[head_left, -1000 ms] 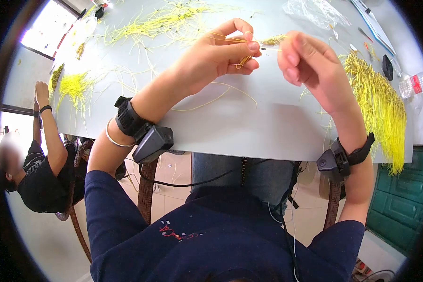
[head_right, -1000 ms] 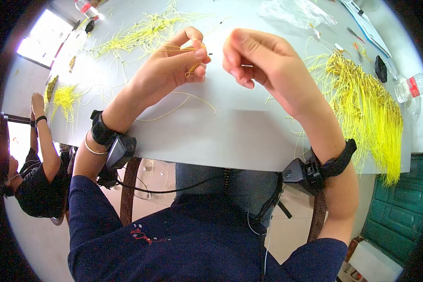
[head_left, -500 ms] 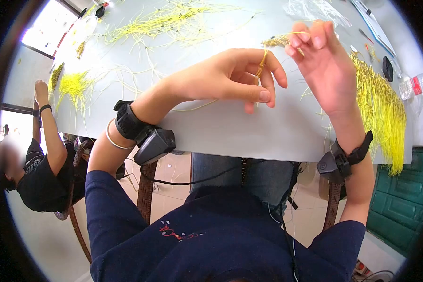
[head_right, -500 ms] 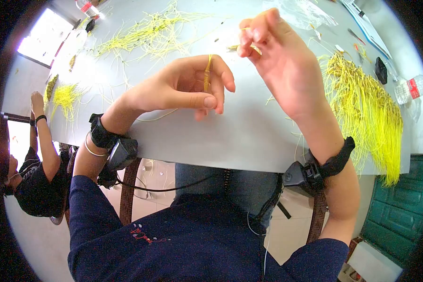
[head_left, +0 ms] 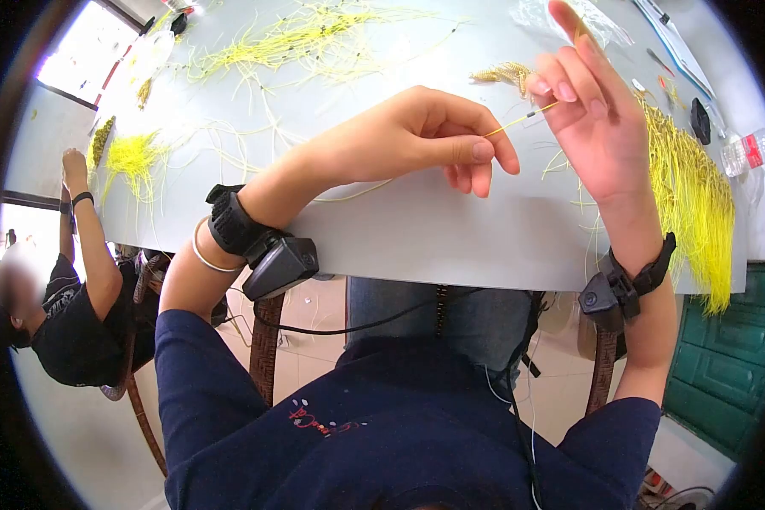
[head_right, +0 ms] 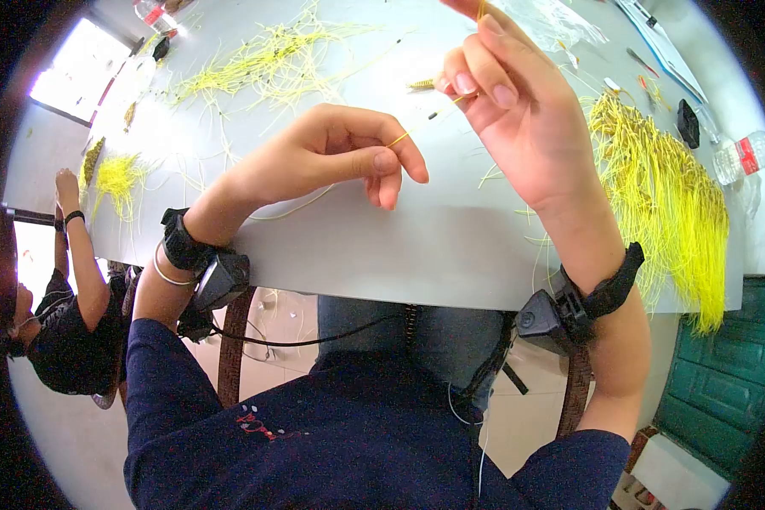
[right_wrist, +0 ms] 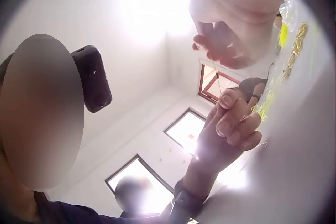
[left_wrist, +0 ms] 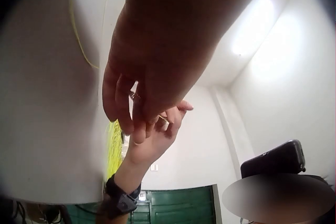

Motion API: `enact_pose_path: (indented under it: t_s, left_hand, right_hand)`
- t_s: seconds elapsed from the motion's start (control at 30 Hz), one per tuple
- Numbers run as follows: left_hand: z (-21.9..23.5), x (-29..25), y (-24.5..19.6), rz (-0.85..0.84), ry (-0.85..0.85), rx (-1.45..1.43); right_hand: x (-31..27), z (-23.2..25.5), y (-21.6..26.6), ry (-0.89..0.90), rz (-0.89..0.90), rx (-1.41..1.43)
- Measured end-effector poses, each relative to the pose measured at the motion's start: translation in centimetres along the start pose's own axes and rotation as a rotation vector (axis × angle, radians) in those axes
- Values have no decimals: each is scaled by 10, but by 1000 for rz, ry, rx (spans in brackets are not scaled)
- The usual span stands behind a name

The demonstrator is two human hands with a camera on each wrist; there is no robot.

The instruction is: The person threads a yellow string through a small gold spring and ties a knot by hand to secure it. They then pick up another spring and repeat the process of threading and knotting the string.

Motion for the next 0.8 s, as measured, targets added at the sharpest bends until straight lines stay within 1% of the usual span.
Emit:
enact_pose_path:
  t_s: [0.07, 0.1, 0.17, 0.2, 0.23, 0.27, 0.33, 0.4, 0.47, 0.6, 0.7, 0.77, 0.8]
  left_hand:
    - [-1, 0, -1, 4, 2, 6]
    - [-2, 0, -2, 1, 3, 14]
    - [-5, 0, -1, -2, 2, 23]
    - [-4, 1, -3, -58, -37, 40]
    - [-3, 1, -7, -114, -76, 57]
    - [-3, 1, -9, -113, -78, 57]
    - [-4, 1, -14, -90, -42, 118]
    - [-2, 0, -13, -74, -37, 95]
    - [-2, 0, -11, -56, -31, 70]
    - [-3, 2, -12, -80, -48, 44]
    - [-2, 3, -10, -81, -50, 121]
    - [1, 3, -9, -96, -60, 177]
    - [2, 3, -9, -96, -60, 173]
  right_hand:
    - [0, 2, 3, 79, 57, 81]
    - [-1, 2, 3, 80, 55, 81]
    - [-1, 0, -4, 65, -1, 46]
    - [-1, -4, -6, 66, -3, 46]
    - [-1, -8, -9, 12, 1, -20]
    - [0, -10, -10, -43, 4, -86]
    - [-1, -15, -13, -54, -12, -66]
    - [1, -10, -15, -68, -28, -46]
    - [0, -26, -11, 231, 19, -57]
    - [-3, -28, -9, 199, 7, -150]
    - [-3, -22, -6, 168, 7, -168]
    - [-7, 1, 16, -66, 124, -254]
    - [-8, 7, 35, 97, 203, -329]
Point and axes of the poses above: each hand's wrist, its own x-axis towards the middle knuckle, its own z-axis out of the back of the hand, y = z × x, the point moved 9 cm from there along x, towards the middle knuckle, and after that the axes turned 12 degrees about -z, right-handed, at the moved point
